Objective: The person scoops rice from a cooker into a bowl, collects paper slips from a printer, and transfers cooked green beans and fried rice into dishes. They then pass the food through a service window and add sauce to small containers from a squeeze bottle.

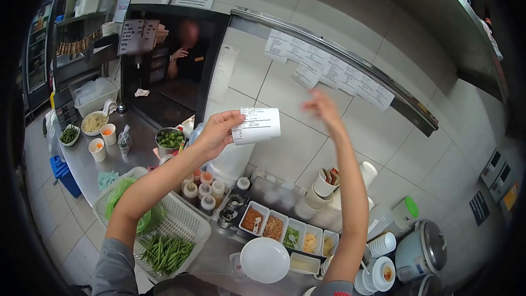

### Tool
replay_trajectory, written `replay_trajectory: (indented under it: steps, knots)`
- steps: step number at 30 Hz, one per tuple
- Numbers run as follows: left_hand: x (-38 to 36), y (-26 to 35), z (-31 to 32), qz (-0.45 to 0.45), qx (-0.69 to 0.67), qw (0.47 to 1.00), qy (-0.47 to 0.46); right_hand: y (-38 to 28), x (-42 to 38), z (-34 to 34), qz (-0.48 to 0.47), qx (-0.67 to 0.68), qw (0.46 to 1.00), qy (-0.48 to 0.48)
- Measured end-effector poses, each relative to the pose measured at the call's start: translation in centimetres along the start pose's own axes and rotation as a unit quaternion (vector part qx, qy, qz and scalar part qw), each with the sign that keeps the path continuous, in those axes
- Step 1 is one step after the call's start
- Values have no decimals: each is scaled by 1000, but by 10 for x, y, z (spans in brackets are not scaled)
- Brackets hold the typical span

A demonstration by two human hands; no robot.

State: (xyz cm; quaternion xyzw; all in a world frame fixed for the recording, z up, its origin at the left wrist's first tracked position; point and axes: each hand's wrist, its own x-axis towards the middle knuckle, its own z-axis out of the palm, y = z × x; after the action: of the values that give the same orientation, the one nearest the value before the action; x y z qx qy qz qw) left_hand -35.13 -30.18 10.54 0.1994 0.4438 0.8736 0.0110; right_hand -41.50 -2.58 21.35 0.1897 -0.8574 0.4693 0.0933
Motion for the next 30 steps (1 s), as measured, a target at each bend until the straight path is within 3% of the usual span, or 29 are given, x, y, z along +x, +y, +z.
replay_trajectory:
  steps: [1, 3, 10, 12, 18, 22, 23, 27, 30]
  knots:
    - [-7, 1, -2, 0, 16, 1000, -1, -4, -10, 31, 50, 76, 986, -141]
    - [-22, 8, -10, 3, 51, 999, 0, -20, -21, 89, 75, 98, 968, -221]
    - [-89, 43, -68, 12, 159, 986, 40, -65, -25, 197, 35, 310, 888, -337]
    - [-112, 56, -88, 19, 203, 977, 61, -77, -22, 219, -2, 310, 878, -366]
    - [-182, 117, -142, 23, 299, 950, 82, -138, -59, 306, -124, 270, 906, -302]
    - [-228, 159, -179, 16, 269, 961, 59, -174, -59, 368, -121, 321, 897, -280]
    - [-242, 175, -188, -31, 281, 957, 62, -185, -58, 385, -118, 337, 891, -280]
    - [-287, 225, -245, -61, 224, 967, 108, -236, -51, 456, -87, 392, 860, -314]
    - [-334, 269, -270, -35, 200, 968, 146, -273, -59, 519, -103, 395, 845, -344]
